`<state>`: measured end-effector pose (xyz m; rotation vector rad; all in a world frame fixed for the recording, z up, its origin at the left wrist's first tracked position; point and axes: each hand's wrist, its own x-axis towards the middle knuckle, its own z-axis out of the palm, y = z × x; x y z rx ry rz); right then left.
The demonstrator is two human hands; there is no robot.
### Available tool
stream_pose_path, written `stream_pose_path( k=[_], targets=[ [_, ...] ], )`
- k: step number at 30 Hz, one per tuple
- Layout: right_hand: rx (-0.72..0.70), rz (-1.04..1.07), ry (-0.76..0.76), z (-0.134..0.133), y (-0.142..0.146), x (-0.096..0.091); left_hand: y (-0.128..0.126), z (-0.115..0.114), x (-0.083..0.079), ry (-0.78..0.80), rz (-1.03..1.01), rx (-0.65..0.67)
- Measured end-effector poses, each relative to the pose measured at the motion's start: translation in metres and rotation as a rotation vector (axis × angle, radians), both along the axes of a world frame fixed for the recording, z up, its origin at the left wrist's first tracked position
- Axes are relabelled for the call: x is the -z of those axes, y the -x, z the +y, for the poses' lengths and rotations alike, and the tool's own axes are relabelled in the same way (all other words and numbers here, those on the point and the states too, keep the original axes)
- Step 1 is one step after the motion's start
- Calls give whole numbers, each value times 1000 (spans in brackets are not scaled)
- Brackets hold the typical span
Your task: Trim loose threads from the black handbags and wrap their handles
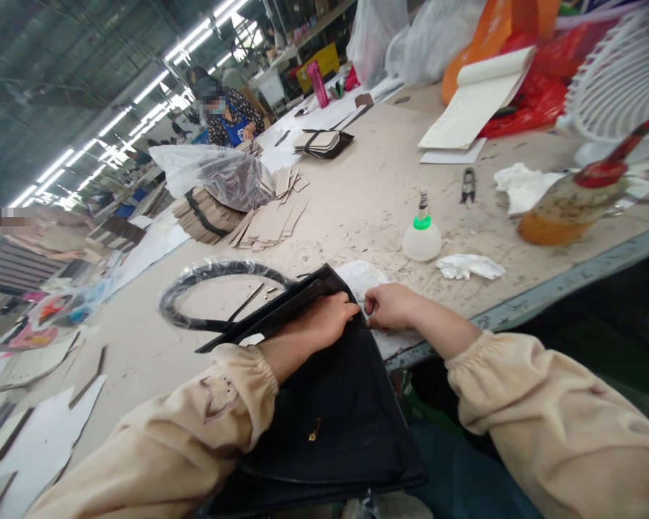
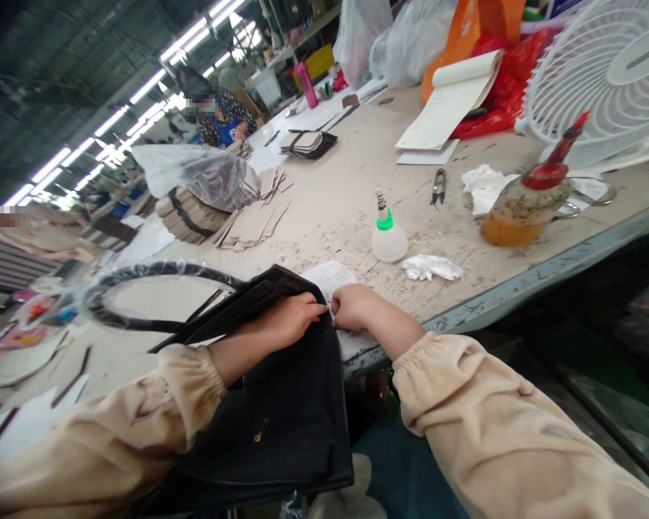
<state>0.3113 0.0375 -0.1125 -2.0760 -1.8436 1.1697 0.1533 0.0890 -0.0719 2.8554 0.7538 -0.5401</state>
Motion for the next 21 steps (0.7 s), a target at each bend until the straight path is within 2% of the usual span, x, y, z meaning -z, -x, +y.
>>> stream_pose_path(
  k=[5, 11, 15, 21],
  targets=[
    [-10, 8, 8, 1, -1, -2, -8, -1, -3, -38, 65, 85],
    [-4, 34, -21, -1, -2, -2, -18, 10, -8, -77, 100, 179],
    [20, 50, -79, -4, -9, -2, -17, 19, -6, -83, 110, 100],
    [33, 29, -282, -9, -10, -3, -1, 33, 6, -58, 58, -97]
  ],
)
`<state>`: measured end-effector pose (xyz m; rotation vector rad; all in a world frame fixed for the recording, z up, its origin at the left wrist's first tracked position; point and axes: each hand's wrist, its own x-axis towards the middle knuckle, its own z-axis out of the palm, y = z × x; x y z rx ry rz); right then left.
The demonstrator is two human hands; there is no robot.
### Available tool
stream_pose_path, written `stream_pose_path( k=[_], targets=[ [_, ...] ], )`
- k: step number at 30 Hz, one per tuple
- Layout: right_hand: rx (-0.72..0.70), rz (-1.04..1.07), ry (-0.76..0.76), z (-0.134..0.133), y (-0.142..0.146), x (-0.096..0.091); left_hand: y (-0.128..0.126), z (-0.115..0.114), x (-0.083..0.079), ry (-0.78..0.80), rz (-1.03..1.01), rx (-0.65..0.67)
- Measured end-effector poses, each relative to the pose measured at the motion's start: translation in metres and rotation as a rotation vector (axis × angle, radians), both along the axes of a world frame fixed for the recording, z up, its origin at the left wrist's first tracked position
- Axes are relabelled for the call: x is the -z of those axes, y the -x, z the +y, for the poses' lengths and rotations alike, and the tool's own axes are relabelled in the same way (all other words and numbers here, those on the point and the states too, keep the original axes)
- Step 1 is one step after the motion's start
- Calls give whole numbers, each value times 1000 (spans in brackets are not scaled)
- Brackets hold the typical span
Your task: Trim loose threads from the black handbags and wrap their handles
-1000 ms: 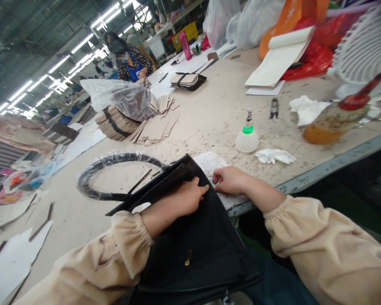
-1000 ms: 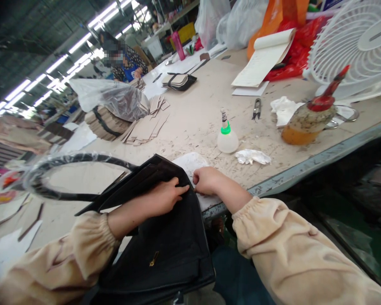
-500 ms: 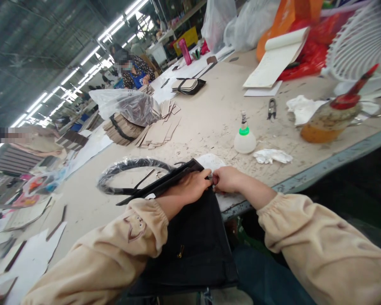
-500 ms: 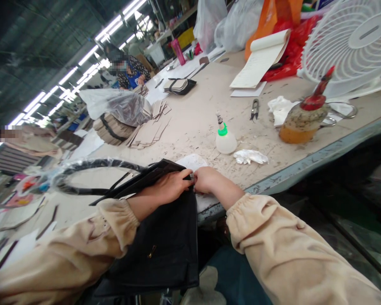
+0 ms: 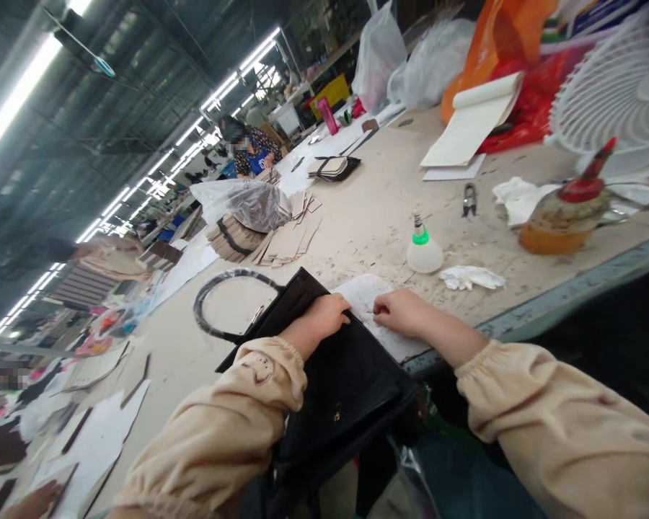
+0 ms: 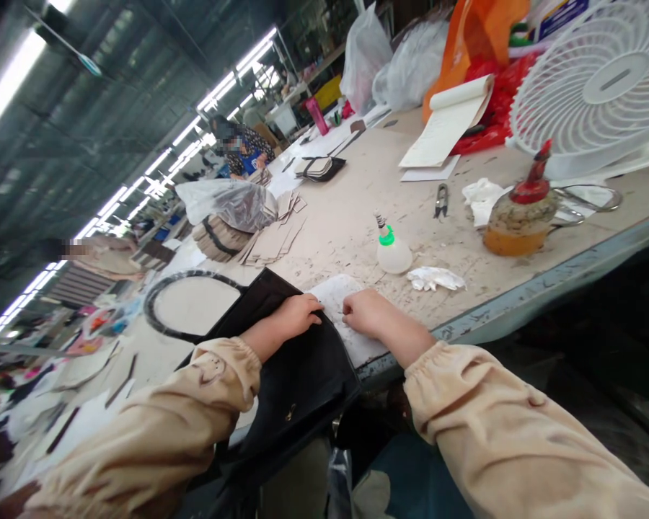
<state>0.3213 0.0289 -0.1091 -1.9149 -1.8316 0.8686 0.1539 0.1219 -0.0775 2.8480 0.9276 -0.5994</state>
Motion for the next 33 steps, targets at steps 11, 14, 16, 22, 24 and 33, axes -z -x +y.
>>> stream_pose_path(
  k=[11, 14, 16, 22, 24, 33],
  targets=[
    [-37, 56, -87, 11, 24, 12, 3, 6, 1, -45, -21, -22],
    [-26, 44, -57, 14, 29, 15, 4, 6, 1, -44, -22, -21],
    [-14, 33, -45, 15, 32, 16, 5, 5, 1, -45, -22, -27],
    [72, -28, 3, 20, 44, 13, 2, -3, -2, -66, 16, -70],
    [94, -47, 54, 21, 46, 10, 0, -4, -3, -68, 38, -94],
    [19, -203, 70, 18, 57, 0, 3, -9, -8, -15, -10, -85]
  ],
)
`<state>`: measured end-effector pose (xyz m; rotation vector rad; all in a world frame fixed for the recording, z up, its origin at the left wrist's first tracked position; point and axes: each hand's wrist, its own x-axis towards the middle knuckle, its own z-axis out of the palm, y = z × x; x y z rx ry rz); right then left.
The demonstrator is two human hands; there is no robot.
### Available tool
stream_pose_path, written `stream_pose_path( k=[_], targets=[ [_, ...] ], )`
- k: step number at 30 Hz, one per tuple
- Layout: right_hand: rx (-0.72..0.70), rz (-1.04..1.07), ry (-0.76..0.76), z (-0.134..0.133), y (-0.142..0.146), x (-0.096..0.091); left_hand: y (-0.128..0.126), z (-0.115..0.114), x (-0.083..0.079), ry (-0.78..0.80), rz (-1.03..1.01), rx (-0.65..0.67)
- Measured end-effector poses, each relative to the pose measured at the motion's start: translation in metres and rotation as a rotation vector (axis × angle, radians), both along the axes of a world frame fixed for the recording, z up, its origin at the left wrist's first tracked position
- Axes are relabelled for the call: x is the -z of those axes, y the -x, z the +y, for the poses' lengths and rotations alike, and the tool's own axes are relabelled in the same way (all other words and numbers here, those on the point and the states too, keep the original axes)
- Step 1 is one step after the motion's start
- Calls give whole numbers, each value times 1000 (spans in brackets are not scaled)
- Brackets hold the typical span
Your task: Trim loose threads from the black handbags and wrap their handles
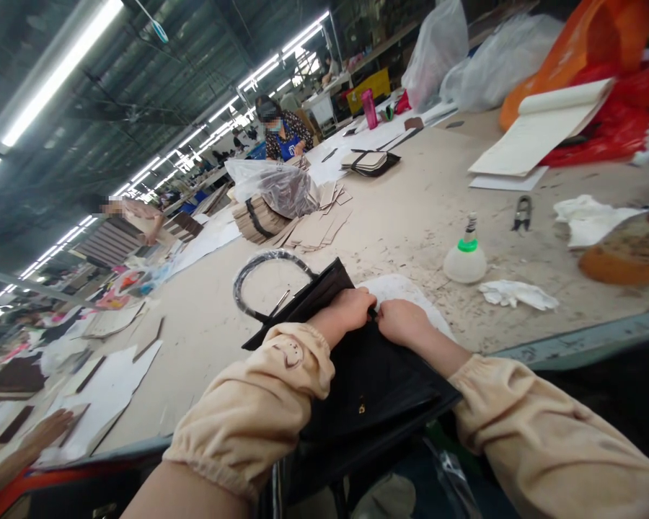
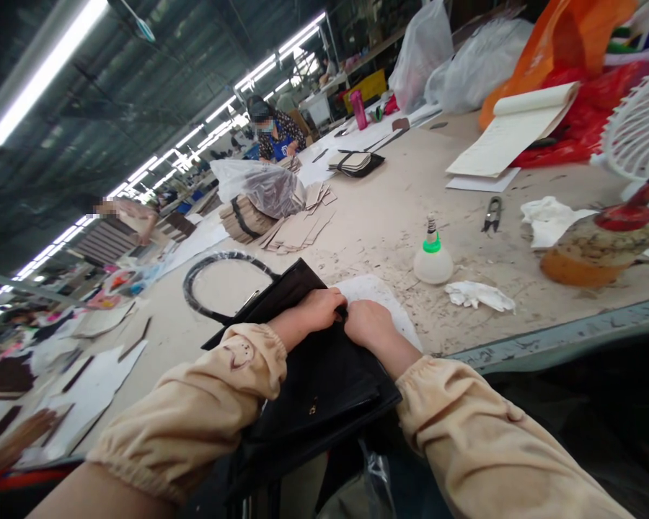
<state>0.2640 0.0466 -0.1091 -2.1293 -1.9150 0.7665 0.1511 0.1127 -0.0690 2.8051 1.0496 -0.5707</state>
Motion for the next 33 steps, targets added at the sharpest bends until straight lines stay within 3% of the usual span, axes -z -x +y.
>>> stream_pose_path(
  k=[9, 25, 33],
  targets=[
    [-8, -55, -18, -7, 2, 2, -6, 1, 6, -11, -27, -110],
    [22, -30, 42, 0, -2, -4, -12, 1, 0, 48, 55, -206],
    [-43, -119, -53, -6, 4, 2, -12, -2, 1, 46, 96, -261]
  ],
)
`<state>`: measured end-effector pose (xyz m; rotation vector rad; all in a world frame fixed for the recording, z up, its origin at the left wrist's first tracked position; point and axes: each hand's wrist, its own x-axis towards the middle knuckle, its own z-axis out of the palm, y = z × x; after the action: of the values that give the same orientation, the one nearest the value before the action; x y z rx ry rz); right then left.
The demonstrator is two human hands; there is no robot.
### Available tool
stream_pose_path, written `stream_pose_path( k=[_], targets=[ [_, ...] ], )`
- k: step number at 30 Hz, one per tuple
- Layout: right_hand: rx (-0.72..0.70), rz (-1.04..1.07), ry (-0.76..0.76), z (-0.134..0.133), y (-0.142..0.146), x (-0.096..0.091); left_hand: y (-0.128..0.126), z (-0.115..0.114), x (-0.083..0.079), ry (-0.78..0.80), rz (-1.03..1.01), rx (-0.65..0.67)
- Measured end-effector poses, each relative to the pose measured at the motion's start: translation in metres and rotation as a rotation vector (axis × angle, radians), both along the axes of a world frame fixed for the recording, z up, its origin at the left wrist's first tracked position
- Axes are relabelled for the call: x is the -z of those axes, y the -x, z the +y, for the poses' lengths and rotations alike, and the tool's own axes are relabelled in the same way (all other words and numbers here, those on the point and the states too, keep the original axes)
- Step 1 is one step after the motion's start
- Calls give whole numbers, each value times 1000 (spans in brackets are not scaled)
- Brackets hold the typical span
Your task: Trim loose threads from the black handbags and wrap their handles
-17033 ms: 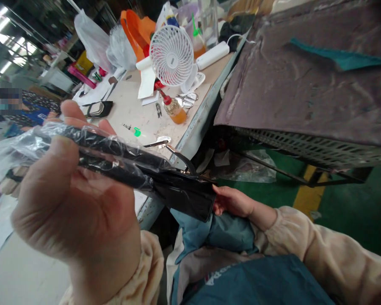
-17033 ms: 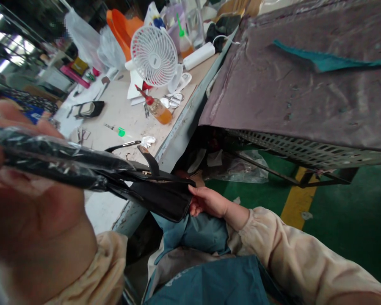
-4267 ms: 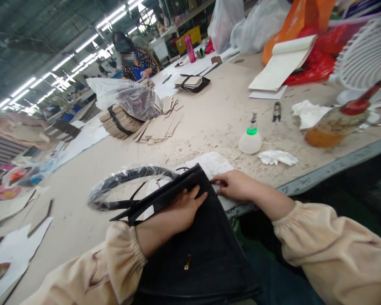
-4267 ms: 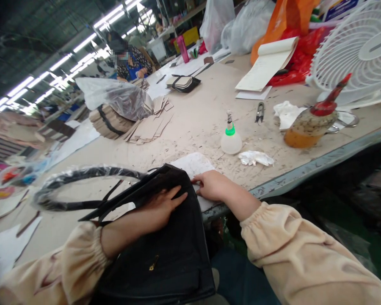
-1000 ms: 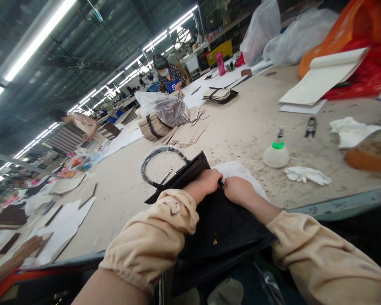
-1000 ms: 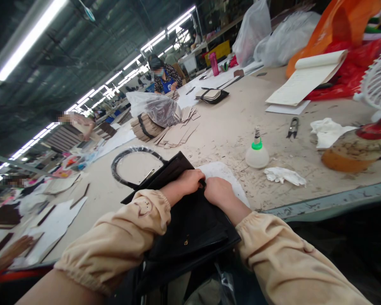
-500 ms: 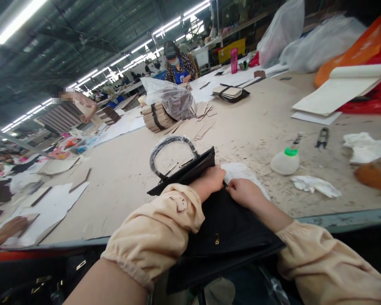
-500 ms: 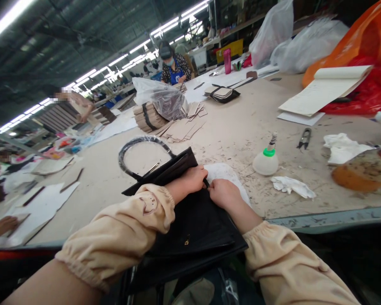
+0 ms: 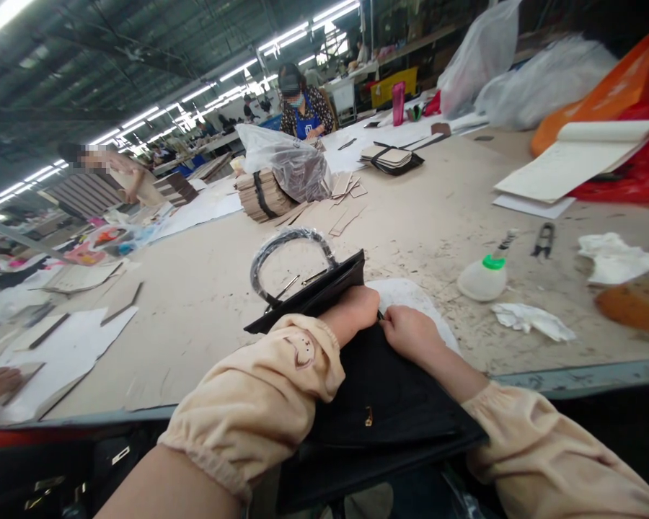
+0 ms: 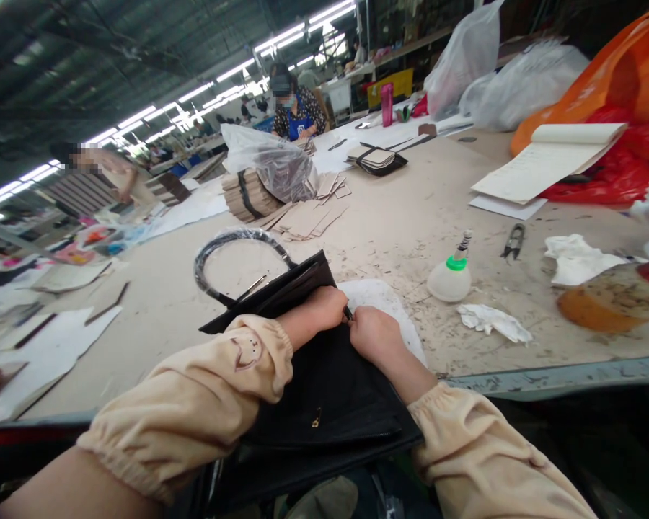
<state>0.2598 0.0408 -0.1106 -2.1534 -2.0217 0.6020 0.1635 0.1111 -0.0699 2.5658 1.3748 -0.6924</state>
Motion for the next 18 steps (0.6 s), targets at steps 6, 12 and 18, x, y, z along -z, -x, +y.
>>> stream_pose_path(
  k=[6, 12, 18],
  targets=[
    [46, -21, 2, -1, 1, -1, 1, 0, -1, 3, 2, -9],
    [90, -19, 63, 3, 2, -2, 5, -1, 0, 9, -32, -17],
    [129, -15, 54, 5, 3, 3, 7, -3, 3, 6, -74, -59]
  ],
)
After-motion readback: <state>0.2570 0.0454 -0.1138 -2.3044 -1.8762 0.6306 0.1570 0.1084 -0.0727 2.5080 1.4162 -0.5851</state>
